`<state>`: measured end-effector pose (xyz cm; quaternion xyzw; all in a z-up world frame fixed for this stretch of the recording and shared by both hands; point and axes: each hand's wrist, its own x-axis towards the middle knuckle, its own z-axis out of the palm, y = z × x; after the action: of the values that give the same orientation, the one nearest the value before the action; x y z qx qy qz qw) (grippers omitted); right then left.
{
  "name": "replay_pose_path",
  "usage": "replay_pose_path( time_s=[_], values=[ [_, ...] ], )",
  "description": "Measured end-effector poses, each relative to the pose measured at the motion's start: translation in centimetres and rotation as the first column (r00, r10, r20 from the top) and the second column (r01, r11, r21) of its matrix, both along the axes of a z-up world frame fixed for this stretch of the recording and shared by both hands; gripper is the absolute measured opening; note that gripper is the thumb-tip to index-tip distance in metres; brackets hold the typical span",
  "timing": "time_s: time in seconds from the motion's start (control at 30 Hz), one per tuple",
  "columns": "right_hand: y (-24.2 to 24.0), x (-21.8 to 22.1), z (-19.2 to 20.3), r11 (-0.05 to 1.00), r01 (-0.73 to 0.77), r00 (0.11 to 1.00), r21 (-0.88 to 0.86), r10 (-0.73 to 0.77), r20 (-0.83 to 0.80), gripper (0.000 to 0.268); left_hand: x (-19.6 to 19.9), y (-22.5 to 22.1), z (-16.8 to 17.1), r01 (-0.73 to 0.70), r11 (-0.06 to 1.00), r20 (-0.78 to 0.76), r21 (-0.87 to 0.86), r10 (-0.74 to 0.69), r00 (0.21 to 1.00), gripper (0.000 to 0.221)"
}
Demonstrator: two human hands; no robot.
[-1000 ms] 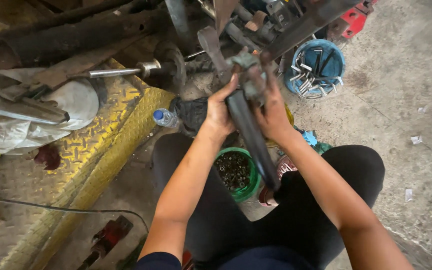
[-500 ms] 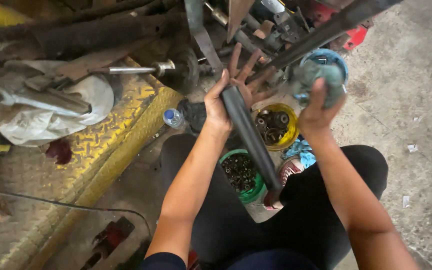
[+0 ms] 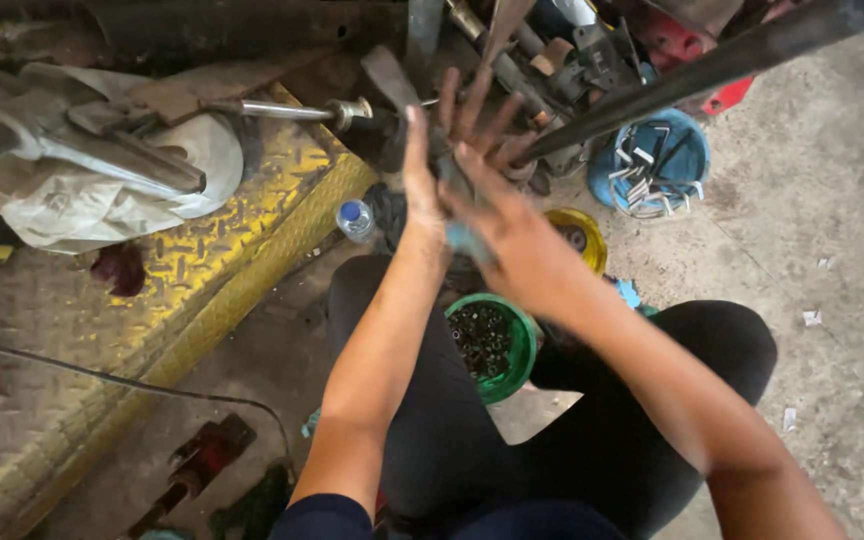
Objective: Cleaning and organizing various automotive components and fasteners.
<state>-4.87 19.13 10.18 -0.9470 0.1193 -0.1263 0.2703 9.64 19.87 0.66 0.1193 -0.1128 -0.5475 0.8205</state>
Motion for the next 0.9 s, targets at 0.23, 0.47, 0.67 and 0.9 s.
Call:
replay_pose_path(
  time_s=[0.23,0.47,0.67,0.9],
  values=[
    [2.6,-6.3,-2.6,0.984,0.05,0.984,-0.173,-0.078,-0.158,0.083,1.7,0.7,-0.4,-0.146,0.989,0.051,0.024,0.145,0.988,0.086],
    [1.1,-8.8,-7.2,0.749,0.452,0.89,0.484,-0.347,-0.294,0.049,1.5,0.9,-2.8,-0.066,0.985,-0.042,-0.162,0.06,0.997,0.079],
    [2.3,-7.3,-10.4,-0.441,0.075,0.997,0.895,0.009,-0.079,0.046,0.1,1.2,0.5,0.094,0.965,-0.086,-0.244,-0.118,0.989,0.079],
    [3.9,-5.6,-9.2,0.056,0.173,0.961,0.983,-0.228,-0.156,0.041,1.2,0.1,-0.8,0.065,0.976,0.108,0.208,-0.089,0.99,0.072]
  ],
)
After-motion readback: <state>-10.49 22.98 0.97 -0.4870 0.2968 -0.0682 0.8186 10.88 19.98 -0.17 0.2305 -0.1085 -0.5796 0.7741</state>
